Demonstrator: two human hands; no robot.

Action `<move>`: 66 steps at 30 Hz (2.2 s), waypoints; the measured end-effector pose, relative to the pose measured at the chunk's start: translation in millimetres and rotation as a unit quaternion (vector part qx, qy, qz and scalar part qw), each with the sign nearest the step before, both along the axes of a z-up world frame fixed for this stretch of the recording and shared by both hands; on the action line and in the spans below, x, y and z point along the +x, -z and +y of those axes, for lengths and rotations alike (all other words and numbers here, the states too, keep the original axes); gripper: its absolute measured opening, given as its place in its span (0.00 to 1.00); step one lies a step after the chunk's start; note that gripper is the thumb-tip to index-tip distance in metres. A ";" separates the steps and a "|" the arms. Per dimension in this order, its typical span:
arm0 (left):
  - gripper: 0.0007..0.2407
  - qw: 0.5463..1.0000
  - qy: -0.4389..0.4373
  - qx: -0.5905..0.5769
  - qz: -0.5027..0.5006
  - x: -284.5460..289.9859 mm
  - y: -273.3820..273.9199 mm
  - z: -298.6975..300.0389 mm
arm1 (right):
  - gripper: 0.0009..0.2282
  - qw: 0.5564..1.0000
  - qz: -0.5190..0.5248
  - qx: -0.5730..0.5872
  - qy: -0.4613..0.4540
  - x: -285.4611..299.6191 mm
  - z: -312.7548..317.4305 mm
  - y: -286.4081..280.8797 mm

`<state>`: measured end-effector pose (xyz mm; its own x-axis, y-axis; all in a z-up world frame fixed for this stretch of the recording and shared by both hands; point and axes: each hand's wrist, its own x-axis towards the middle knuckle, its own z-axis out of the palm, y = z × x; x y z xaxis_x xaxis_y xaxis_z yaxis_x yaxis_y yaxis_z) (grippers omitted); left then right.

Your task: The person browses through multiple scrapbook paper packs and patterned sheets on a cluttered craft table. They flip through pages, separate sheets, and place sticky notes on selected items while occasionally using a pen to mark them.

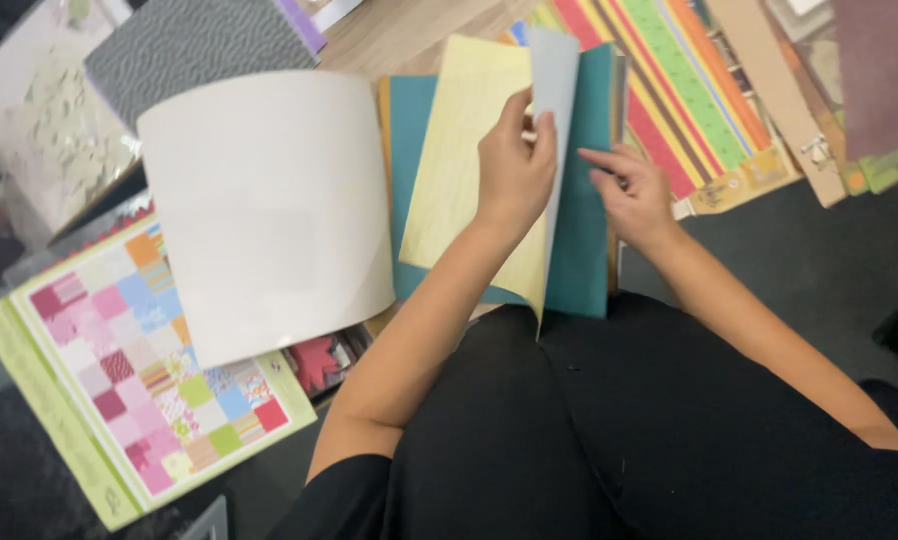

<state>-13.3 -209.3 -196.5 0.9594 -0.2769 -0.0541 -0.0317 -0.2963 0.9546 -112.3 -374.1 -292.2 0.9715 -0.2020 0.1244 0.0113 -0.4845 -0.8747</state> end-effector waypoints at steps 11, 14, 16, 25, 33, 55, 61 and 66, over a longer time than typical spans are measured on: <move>0.24 0.975 0.055 -0.161 0.146 -31.3 44.6 8.8 | 0.23 0.976 0.053 0.211 -0.001 -9.5 1.5 -5.9; 0.24 0.960 0.027 -0.196 0.198 -29.6 33.3 15.2 | 0.26 0.954 0.057 0.290 -0.043 -7.0 -3.9 6.6; 0.31 0.970 0.029 -0.168 0.175 -25.9 32.0 22.0 | 0.24 0.935 0.072 0.338 -0.080 -6.3 -11.5 29.3; 0.19 0.976 0.014 -0.176 0.130 -26.9 49.2 29.7 | 0.26 0.931 0.082 0.343 -0.098 5.3 -12.0 30.5; 0.05 0.962 -0.046 -0.219 0.155 -11.3 98.9 40.6 | 0.06 0.905 0.089 0.416 -0.004 5.8 -6.5 34.0; 0.17 0.941 -0.120 0.132 -0.287 -17.6 -33.2 107.4 | 0.20 0.985 -0.137 -0.100 -0.045 10.4 86.1 -84.6; 0.14 0.986 -0.144 -0.011 -0.086 -56.0 -2.3 76.6 | 0.18 0.951 -0.249 -0.140 -0.115 8.6 104.4 -85.0; 0.16 0.976 -0.194 -0.088 0.040 -47.1 82.5 89.3 | 0.16 0.951 -0.232 -0.049 -0.198 8.4 101.0 -63.6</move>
